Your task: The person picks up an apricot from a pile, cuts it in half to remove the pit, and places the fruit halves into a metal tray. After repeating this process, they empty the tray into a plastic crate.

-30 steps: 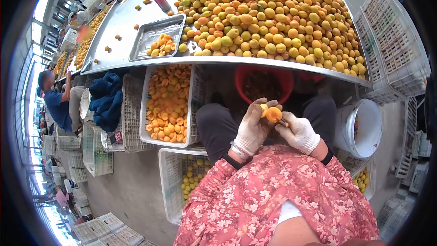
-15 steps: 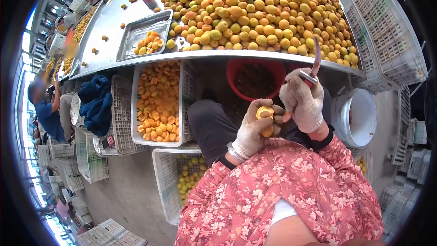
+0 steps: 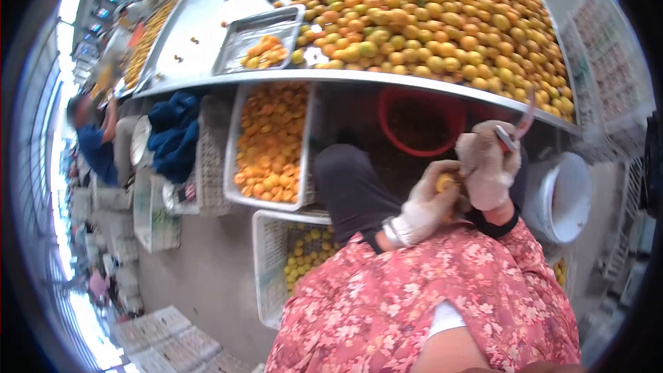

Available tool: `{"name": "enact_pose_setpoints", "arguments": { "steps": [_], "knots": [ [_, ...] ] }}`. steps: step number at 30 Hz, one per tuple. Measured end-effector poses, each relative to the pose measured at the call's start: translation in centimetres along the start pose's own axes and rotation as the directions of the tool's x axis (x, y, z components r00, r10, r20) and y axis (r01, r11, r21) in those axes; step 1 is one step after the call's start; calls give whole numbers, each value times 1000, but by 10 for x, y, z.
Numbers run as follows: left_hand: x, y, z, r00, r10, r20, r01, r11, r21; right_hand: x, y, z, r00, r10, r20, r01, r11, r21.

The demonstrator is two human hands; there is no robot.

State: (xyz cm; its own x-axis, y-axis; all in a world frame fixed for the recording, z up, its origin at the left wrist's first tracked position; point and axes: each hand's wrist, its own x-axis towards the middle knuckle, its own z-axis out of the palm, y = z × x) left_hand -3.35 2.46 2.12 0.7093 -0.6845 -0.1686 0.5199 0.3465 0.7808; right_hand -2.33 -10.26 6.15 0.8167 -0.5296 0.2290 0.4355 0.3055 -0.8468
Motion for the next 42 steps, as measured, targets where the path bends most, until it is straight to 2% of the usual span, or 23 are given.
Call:
{"name": "enact_pose_setpoints", "arguments": {
  "steps": [2,4,6,7,9,10,12,16,17,19,24,25,27,28,29,30,32,33,34,36,38,40,42],
  "knots": [
    [0,1,5,997,-64,-38,67,995,77,1,6,-7,1000,26,1,-26,999,40],
    [0,-5,5,998,-58,-21,59,996,69,3,4,-4,987,137,-87,-132,989,62],
    [0,-8,6,998,-36,-42,44,978,205,6,10,-9,951,234,-202,-213,970,120],
    [1,-7,4,999,-29,-44,38,977,209,7,14,-14,953,232,-195,-211,970,123],
    [2,-8,-2,986,160,40,-153,796,585,8,21,-24,914,358,-193,-304,916,261],
    [4,-11,-4,986,158,48,-156,795,587,8,24,-27,915,352,-197,-296,918,262],
    [8,-19,-7,933,327,147,-328,612,720,9,26,-32,846,467,-258,-370,862,345],
    [13,-20,-11,909,348,228,-389,519,761,9,27,-39,759,575,-306,-442,800,405],
    [14,-16,-12,917,298,265,-386,497,777,10,30,-41,762,572,-304,-440,802,405],
    [16,-13,-14,923,247,295,-381,473,794,11,34,-49,690,659,-299,-488,729,480],
    [34,-21,-19,851,364,379,-480,247,842,17,38,-55,658,684,-315,-464,698,545],
    [35,-22,-19,847,365,387,-487,242,839,20,37,-53,667,674,-319,-449,704,550],
    [39,-22,-20,919,307,247,-371,469,801,31,33,-51,710,607,-357,-375,755,538],
    [40,-25,-22,918,306,253,-377,469,799,39,29,-50,738,551,-390,-321,794,516],
    [42,-27,-25,989,131,68,-144,763,631,43,26,-49,844,369,-389,-211,896,392],
    [44,-25,-25,993,-107,-58,121,925,359,48,29,-51,843,367,-393,-207,896,393],
    [53,-18,-30,996,-92,-15,93,954,284,58,36,-59,922,36,-386,-61,997,-54],
    [59,-9,-30,981,-192,-34,195,963,185,57,37,-58,941,16,-337,-52,994,-99],
    [65,4,-28,956,-289,-44,292,953,83,56,35,-50,943,19,-331,-54,994,-96],
    [75,14,-24,949,-306,-73,312,947,78,53,29,-32,957,126,-261,-184,961,-208],
    [89,5,-26,978,-182,-98,203,934,295,53,39,-36,961,144,-235,-196,957,-216],
    [97,6,-36,965,-246,-87,260,932,251,57,42,-35,954,197,-228,-246,945,-214],
    [107,2,-48,967,-238,-92,255,899,356,62,42,-36,943,217,-251,-268,944,-191]
  ]
}}
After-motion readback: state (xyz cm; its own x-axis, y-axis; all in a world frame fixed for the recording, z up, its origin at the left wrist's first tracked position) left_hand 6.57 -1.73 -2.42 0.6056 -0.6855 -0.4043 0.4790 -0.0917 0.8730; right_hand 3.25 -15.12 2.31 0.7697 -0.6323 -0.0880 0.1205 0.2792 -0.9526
